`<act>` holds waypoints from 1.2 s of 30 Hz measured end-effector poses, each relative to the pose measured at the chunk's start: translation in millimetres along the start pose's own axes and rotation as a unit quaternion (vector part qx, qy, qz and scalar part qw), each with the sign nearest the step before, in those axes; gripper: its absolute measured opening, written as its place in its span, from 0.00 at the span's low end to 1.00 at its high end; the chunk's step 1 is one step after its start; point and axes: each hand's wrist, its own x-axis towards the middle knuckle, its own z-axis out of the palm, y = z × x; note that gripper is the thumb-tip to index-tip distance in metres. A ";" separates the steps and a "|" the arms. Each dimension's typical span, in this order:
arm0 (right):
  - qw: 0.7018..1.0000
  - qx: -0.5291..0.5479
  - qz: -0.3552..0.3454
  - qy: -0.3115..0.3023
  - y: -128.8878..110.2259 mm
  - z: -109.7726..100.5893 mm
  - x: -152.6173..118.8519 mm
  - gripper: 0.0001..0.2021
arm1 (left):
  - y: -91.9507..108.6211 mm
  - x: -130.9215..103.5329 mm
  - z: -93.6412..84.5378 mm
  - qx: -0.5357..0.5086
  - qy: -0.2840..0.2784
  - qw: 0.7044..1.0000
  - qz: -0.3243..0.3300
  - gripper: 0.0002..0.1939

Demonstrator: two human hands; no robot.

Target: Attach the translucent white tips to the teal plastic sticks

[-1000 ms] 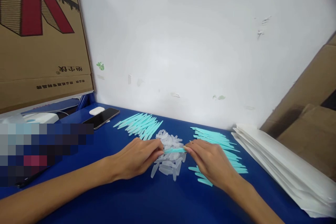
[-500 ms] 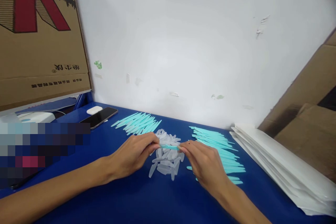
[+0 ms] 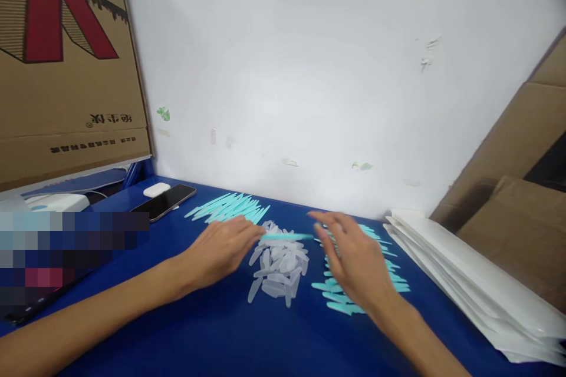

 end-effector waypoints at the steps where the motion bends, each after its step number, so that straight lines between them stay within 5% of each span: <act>1: 0.999 -0.020 0.029 0.008 10.4 -2.4 2.0 0.16 | -6.1 2.3 -2.0 0.029 0.000 0.999 -0.041 0.16; 6: 0.980 -0.168 0.088 -0.067 67.2 0.5 -2.5 0.17 | -37.2 8.2 -10.3 0.144 -0.062 0.969 -0.190 0.16; 11: 0.930 -0.248 0.097 -0.254 95.1 16.7 -18.9 0.23 | -41.5 5.8 -8.5 0.189 -0.133 0.947 -0.222 0.15; 14: 0.919 -0.243 0.086 -0.298 94.9 21.0 -22.2 0.27 | -34.0 6.2 -9.2 0.186 -0.142 0.946 -0.225 0.15; 18: 0.915 -0.240 0.070 -0.317 89.7 19.6 -17.9 0.24 | -22.6 8.4 -12.3 0.138 -0.121 0.962 -0.204 0.15; 24: 0.913 -0.252 0.053 -0.315 84.4 12.7 -11.3 0.27 | 3.3 2.6 -6.8 -0.081 -0.111 0.983 -0.120 0.13; 36: 0.942 -0.239 0.048 -0.231 83.2 3.8 -6.1 0.19 | 13.2 -5.0 4.6 -0.101 -0.131 0.975 -0.149 0.09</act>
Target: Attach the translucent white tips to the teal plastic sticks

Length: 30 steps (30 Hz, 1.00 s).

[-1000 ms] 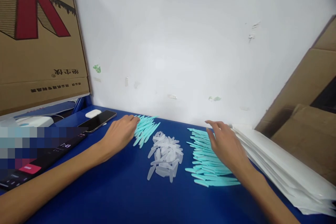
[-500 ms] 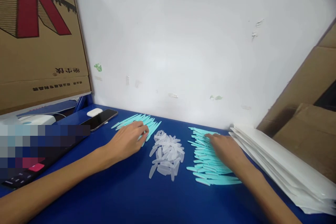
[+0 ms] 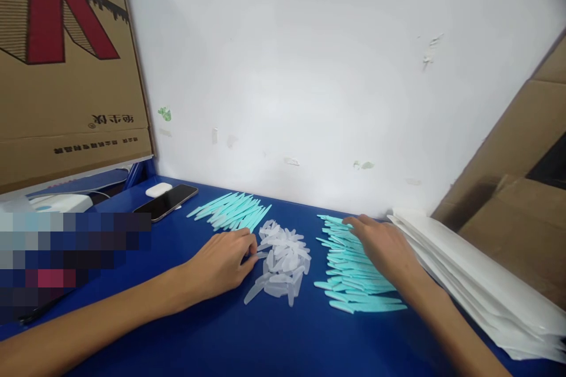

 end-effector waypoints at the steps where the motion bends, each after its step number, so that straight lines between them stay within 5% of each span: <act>1: 1.000 0.020 -0.004 0.018 -2.2 -0.8 -0.2 0.17 | -0.2 0.4 -0.3 -0.004 0.002 1.000 -0.001 0.09; 11: 0.951 0.218 -0.155 0.154 -47.7 -26.4 -11.6 0.13 | 5.5 0.6 -7.5 -0.055 0.075 0.995 0.047 0.11; 22: 0.938 0.235 -0.211 0.142 -64.7 -29.9 -16.7 0.14 | 5.9 -0.4 -3.1 -0.055 0.093 0.991 0.077 0.08; 30: 0.916 0.272 -0.244 0.164 -82.2 -29.8 -21.9 0.17 | 7.8 -3.9 0.9 -0.104 0.098 0.976 0.165 0.09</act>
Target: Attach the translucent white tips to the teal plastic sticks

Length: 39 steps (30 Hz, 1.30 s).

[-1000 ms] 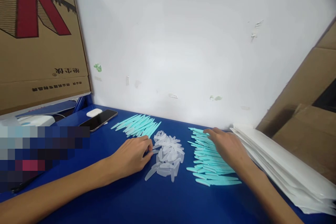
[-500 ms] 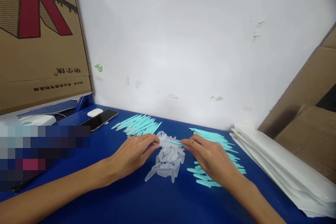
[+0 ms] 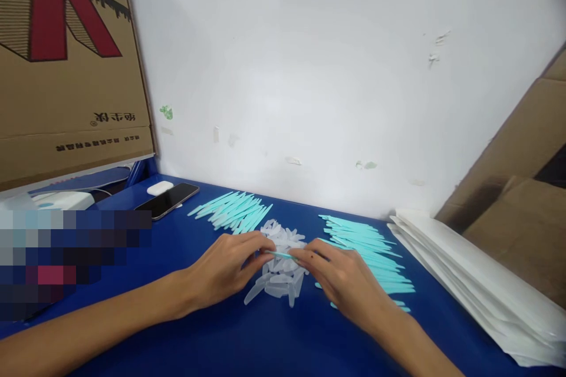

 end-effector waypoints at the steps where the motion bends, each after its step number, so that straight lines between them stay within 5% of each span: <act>1: 1.000 0.009 -0.004 0.013 -2.5 0.9 0.3 0.17 | 0.1 -0.6 0.3 -0.006 0.004 1.000 0.011 0.09; 7: 0.998 0.046 0.000 0.053 -14.5 2.3 2.6 0.15 | 2.7 -2.8 -0.5 0.012 -0.002 0.999 0.049 0.10; 10: 0.999 0.022 -0.015 0.046 -15.5 0.1 4.9 0.15 | 2.8 -2.1 -3.1 0.076 -0.043 0.993 0.078 0.12; 13: 0.998 -0.032 -0.001 0.055 -6.0 -6.7 6.4 0.16 | -6.5 2.6 -11.2 0.127 -0.022 0.987 0.092 0.11; 17: 0.978 -0.150 0.126 0.076 28.7 -19.3 -0.7 0.18 | -32.0 13.1 -30.1 0.249 0.065 0.966 -0.007 0.11; 21: 0.963 -0.208 0.170 -0.020 72.3 -22.7 -19.0 0.15 | -52.0 18.3 -42.7 0.365 0.033 0.921 -0.130 0.11; 25: 0.949 -0.208 0.193 -0.135 95.9 -17.6 -34.0 0.16 | -56.8 16.4 -38.7 0.408 -0.016 0.895 -0.177 0.11; 28: 0.933 -0.203 0.218 -0.200 97.1 -15.1 -37.1 0.17 | -49.9 14.7 -32.4 0.400 -0.035 0.897 -0.183 0.12; 31: 0.928 -0.201 0.221 -0.221 94.2 -15.2 -36.4 0.17 | -32.8 14.1 -30.6 0.323 -0.046 0.935 -0.139 0.13; 34: 0.929 -0.202 0.217 -0.223 94.2 -16.4 -35.6 0.15 | -10.6 12.1 -30.8 0.209 -0.149 0.965 -0.061 0.15; 39: 0.928 -0.210 0.214 -0.220 96.9 -17.7 -33.7 0.17 | 11.6 4.9 -24.0 0.135 -0.234 0.963 -0.021 0.15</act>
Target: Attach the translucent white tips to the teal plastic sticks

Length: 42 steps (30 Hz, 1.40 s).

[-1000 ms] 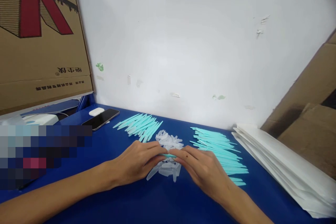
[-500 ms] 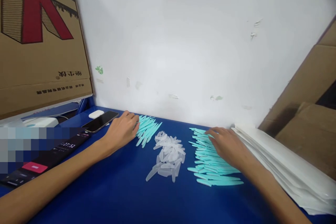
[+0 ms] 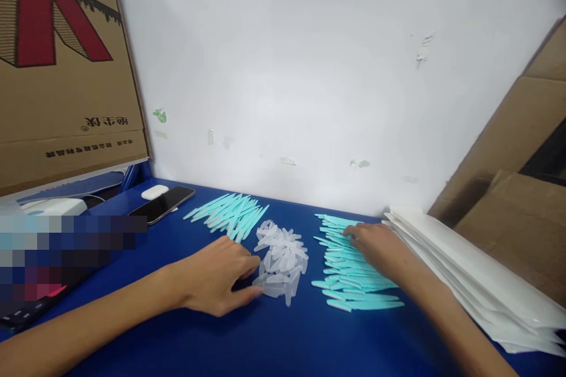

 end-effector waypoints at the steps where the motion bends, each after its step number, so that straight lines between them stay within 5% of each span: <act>1: 1.000 -0.002 0.000 0.001 -0.3 -0.6 0.4 0.17 | 1.5 -0.3 1.8 -0.001 -0.005 1.000 0.005 0.14; 8: 1.000 -0.023 -0.011 0.018 -1.0 -7.0 0.8 0.17 | -0.8 0.5 4.9 0.016 -0.005 1.000 0.023 0.09; 12: 0.995 -0.036 -0.038 0.085 -2.0 -7.1 1.3 0.18 | -4.4 0.3 0.4 0.021 0.007 0.999 0.043 0.08; 22: 0.948 0.097 -0.180 0.243 -72.1 -34.0 -8.1 0.12 | -22.2 9.3 10.4 0.063 0.190 0.978 0.057 0.12; 29: 0.940 0.116 -0.218 0.237 -93.9 -38.2 -12.6 0.09 | -14.7 9.6 21.1 0.040 0.229 0.970 0.069 0.12; 42: 0.931 0.140 -0.216 0.260 -99.2 -39.6 -11.7 0.09 | -4.8 9.9 25.7 -0.100 0.292 0.950 0.048 0.09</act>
